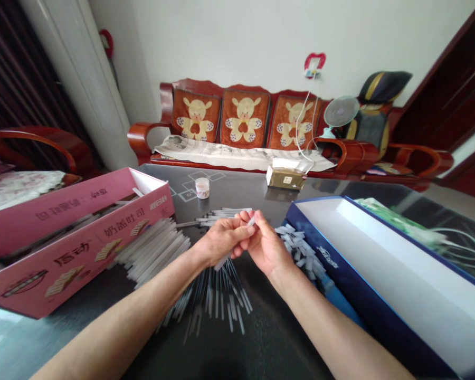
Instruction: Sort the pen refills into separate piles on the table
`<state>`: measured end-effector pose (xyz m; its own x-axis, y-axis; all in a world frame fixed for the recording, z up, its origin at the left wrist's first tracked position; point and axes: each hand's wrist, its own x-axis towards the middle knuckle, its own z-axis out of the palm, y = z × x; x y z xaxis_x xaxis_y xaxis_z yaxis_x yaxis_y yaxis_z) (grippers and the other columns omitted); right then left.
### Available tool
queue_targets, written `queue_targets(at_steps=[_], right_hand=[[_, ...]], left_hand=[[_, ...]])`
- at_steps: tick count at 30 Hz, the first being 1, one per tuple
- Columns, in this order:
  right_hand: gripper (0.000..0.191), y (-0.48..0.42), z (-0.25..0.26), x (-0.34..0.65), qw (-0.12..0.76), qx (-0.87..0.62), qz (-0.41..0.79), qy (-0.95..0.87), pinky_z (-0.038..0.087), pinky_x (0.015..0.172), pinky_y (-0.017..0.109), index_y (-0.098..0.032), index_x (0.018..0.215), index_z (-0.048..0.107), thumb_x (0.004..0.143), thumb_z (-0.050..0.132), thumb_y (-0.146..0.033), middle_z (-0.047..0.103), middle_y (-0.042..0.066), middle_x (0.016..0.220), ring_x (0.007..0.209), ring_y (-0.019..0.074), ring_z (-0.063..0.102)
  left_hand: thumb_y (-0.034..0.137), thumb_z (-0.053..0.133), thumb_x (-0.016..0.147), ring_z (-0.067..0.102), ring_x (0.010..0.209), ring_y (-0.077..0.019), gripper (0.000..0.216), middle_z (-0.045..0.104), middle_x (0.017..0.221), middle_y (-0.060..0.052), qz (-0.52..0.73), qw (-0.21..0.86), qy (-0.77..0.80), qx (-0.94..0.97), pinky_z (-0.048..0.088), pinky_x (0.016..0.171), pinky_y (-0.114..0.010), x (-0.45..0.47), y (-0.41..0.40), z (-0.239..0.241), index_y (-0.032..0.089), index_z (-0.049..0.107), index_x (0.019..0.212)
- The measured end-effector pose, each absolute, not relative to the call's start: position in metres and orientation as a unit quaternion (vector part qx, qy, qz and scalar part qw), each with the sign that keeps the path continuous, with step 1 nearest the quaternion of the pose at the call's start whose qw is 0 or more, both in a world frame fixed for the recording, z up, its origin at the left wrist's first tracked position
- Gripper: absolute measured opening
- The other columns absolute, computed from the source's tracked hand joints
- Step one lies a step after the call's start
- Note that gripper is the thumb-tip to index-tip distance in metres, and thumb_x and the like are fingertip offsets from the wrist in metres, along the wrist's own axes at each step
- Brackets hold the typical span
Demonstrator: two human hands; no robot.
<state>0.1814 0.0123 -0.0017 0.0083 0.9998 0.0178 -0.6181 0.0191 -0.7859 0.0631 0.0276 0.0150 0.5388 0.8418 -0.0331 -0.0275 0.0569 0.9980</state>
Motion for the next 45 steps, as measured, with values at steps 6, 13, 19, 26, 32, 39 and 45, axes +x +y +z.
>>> queue_targets(at_steps=[6,13,19,26,32,39,45], right_hand=[[0.024,0.017,-0.015,0.179,0.664,-0.344,0.599,-0.285,0.050,0.059,0.026,-0.022,0.078,0.066,0.064,0.078,-0.038,0.070,-0.001,0.079,0.067,0.0141,0.062],[0.024,0.019,-0.019,0.182,0.684,-0.362,0.582,-0.250,0.050,0.060,0.025,-0.022,0.078,0.068,0.060,0.080,-0.032,0.071,-0.001,0.079,0.067,0.0132,0.062],[0.027,0.014,-0.017,0.181,0.634,-0.325,0.634,-0.300,0.053,0.052,0.032,-0.022,0.087,0.065,0.072,0.069,-0.044,0.071,-0.001,0.079,0.047,0.0129,0.056],[0.009,0.025,-0.003,0.208,0.694,-0.302,0.616,-0.219,0.057,0.073,0.030,-0.024,0.082,0.064,0.082,0.064,-0.033,0.072,-0.002,0.084,0.079,0.0150,0.069],[0.008,0.031,-0.003,0.218,0.705,-0.315,0.606,-0.193,0.055,0.064,0.024,-0.020,0.087,0.066,0.080,0.065,-0.025,0.071,-0.002,0.073,0.070,0.0119,0.068],[0.027,0.019,-0.039,0.194,0.674,-0.413,0.499,-0.355,0.048,0.050,0.020,-0.018,0.094,0.065,0.075,0.068,-0.036,0.070,0.001,0.069,0.062,0.0130,0.065],[0.023,0.008,-0.044,0.189,0.539,-0.435,0.447,-0.566,0.047,0.053,0.023,-0.017,0.093,0.064,0.083,0.058,-0.037,0.069,0.003,0.070,0.062,0.0139,0.063]], left_hand=[[0.031,0.054,0.084,0.060,0.055,-0.0125,0.017,0.064,0.061,0.000,0.338,0.212,0.486,0.778,0.042,0.055,-0.022,0.067,0.024,0.005,0.019,0.063,0.078],[0.029,0.043,0.091,0.065,0.062,-0.0175,0.027,0.070,0.076,-0.007,0.271,0.125,0.476,0.827,0.045,0.057,-0.025,0.065,0.019,0.003,0.017,0.062,0.106],[0.043,0.048,0.087,0.045,0.035,-0.0055,0.035,0.052,0.050,0.004,0.319,0.567,0.396,0.648,0.033,0.034,-0.017,0.065,0.025,0.013,0.016,0.055,0.066],[0.045,0.053,0.083,0.038,0.030,-0.0043,0.031,0.051,0.048,0.006,0.274,0.760,0.302,0.506,0.030,0.031,-0.016,0.068,0.020,0.013,0.014,0.058,0.080],[0.040,0.045,0.087,0.046,0.035,-0.0060,0.032,0.057,0.052,0.004,0.270,0.527,0.373,0.714,0.035,0.038,-0.017,0.061,0.021,0.020,0.015,0.063,0.095],[0.018,0.042,0.084,0.067,0.078,-0.0187,0.034,0.071,0.078,-0.006,0.170,0.091,0.511,0.837,0.048,0.076,-0.028,0.027,0.050,0.033,0.015,0.063,0.111],[0.024,0.042,0.082,0.067,0.084,-0.0206,0.030,0.072,0.085,-0.007,0.090,-0.003,0.631,0.771,0.049,0.077,-0.027,-0.016,0.070,0.054,0.019,0.070,0.090]])
